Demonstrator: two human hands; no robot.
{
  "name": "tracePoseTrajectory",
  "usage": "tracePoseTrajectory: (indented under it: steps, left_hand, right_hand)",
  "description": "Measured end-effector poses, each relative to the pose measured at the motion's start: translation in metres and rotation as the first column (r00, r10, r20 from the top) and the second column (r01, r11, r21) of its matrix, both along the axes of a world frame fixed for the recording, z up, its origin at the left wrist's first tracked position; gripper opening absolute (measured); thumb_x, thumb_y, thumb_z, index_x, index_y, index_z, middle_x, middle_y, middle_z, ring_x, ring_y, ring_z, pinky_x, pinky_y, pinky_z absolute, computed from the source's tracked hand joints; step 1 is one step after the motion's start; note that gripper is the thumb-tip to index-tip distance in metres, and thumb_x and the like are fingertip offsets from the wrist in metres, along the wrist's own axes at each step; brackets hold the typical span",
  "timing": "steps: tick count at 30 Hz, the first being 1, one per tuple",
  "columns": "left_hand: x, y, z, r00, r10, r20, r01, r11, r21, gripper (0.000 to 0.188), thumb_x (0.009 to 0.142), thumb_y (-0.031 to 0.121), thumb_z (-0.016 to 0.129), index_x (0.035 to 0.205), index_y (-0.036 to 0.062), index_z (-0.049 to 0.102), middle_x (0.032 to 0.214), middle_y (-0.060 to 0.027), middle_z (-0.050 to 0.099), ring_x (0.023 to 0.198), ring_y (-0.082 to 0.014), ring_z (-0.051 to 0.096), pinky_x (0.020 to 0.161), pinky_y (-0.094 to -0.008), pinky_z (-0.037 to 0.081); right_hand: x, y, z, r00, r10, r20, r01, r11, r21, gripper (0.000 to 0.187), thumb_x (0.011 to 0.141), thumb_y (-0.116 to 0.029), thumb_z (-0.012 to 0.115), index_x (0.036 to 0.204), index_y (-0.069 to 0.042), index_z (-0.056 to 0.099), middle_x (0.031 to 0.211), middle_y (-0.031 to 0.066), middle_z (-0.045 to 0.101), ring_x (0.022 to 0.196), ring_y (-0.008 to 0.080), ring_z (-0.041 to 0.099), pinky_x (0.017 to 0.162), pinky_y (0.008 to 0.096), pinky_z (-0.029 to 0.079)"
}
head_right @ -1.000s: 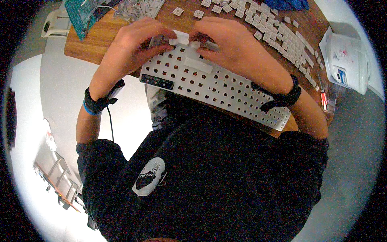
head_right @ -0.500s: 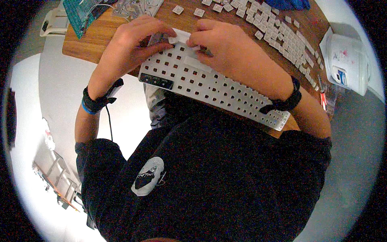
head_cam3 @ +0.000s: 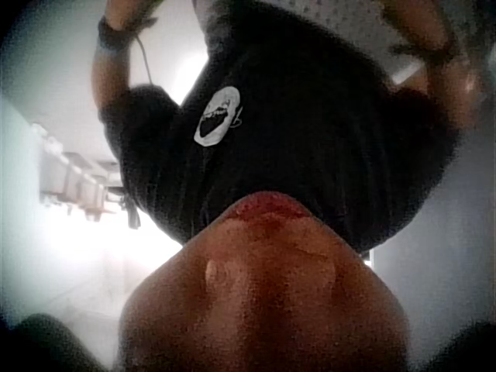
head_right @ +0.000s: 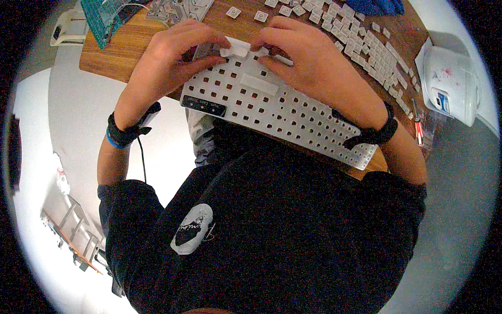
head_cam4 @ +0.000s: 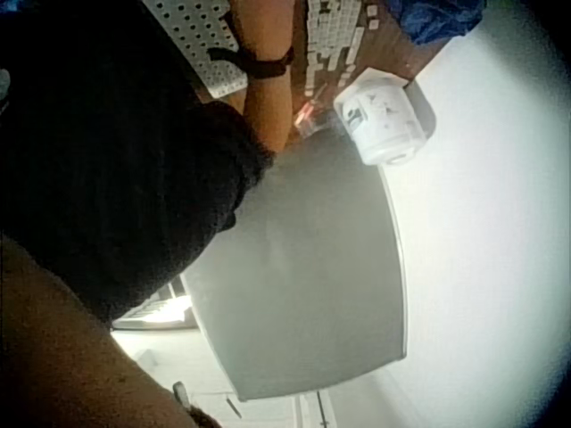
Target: The person wipes a white keyboard base with a blue cloth, then installs white keycaps one by one. They repeatedly wipe the keycaps with the cloth before placing them into the keyboard. The task continues with methodical placement of keycaps across the keyboard surface.
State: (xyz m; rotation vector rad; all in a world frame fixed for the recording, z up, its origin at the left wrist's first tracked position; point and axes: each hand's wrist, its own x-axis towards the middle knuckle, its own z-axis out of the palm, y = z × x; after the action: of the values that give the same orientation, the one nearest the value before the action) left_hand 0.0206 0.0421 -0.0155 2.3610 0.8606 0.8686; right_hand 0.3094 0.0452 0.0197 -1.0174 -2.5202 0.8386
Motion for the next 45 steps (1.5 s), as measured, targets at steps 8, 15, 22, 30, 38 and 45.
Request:
tracePoseTrajectory:
  steps: [8,15,22,30,38,45]
  left_hand:
    - [-0.002,0.001,0.0,1.0,-0.003,-0.024,0.002,0.999,-0.04,0.026,0.089,0.01,0.086,0.114,0.0112,0.078,0.106,-0.0079,0.076,0.097,-0.0285,0.075,0.078,-0.0386,0.063]
    - [-0.002,0.0,-0.002,1.0,0.004,-0.027,-0.006,0.999,-0.054,0.026,0.089,0.011,0.086,0.113,0.0111,0.078,0.106,-0.0078,0.076,0.097,-0.029,0.074,0.079,-0.0394,0.062]
    - [-0.002,0.0,0.0,0.999,0.006,-0.032,-0.007,0.999,-0.042,0.025,0.089,0.012,0.086,0.113,0.0112,0.078,0.106,-0.0075,0.076,0.096,-0.0276,0.074,0.079,-0.0391,0.062]
    - [-0.003,0.0,-0.002,1.0,0.007,-0.019,-0.008,0.999,-0.05,0.025,0.089,0.013,0.087,0.113,0.0112,0.078,0.106,-0.0077,0.076,0.096,-0.0274,0.074,0.079,-0.0386,0.061]
    - [-0.002,0.0,-0.003,0.999,0.014,-0.034,-0.016,0.999,-0.047,0.027,0.089,0.013,0.087,0.114,0.011,0.078,0.107,-0.0083,0.076,0.099,-0.0295,0.074,0.083,-0.0392,0.061]
    - [-0.003,0.0,-0.005,1.0,0.012,-0.021,-0.014,0.998,-0.065,0.027,0.089,0.013,0.087,0.114,0.0114,0.078,0.108,-0.0079,0.076,0.099,-0.029,0.075,0.081,-0.039,0.062]
  right_hand:
    - [0.004,0.005,-0.004,1.0,0.015,-0.015,-0.016,1.0,-0.021,0.022,0.094,-0.005,0.079,0.113,-0.003,0.071,0.105,0.0137,0.068,0.094,0.0305,0.074,0.084,0.0399,0.062]
    - [0.004,0.007,-0.005,0.997,0.074,-0.009,-0.074,0.997,0.029,0.023,0.093,-0.005,0.079,0.113,-0.003,0.068,0.105,0.0148,0.069,0.096,0.0345,0.073,0.083,0.0431,0.061]
    - [0.001,0.003,-0.004,0.995,0.075,-0.067,-0.074,0.997,0.018,0.025,0.091,-0.007,0.08,0.112,-0.003,0.067,0.103,0.0153,0.068,0.096,0.0375,0.071,0.084,0.0458,0.06]
    - [-0.003,0.0,-0.006,0.998,0.044,-0.034,-0.041,0.994,0.099,0.02,0.091,-0.012,0.082,0.105,-0.004,0.069,0.097,0.0138,0.07,0.089,0.0362,0.072,0.078,0.0463,0.059]
    - [-0.006,-0.002,0.001,0.997,0.048,0.058,-0.051,0.996,0.066,0.014,0.091,-0.012,0.079,0.099,-0.004,0.071,0.094,0.0143,0.069,0.088,0.0375,0.071,0.078,0.0471,0.059]
    - [-0.013,-0.004,0.002,0.987,0.066,0.147,-0.085,0.988,0.129,0.015,0.09,-0.01,0.08,0.102,-0.001,0.075,0.093,0.0142,0.066,0.085,0.0344,0.071,0.076,0.0444,0.058]
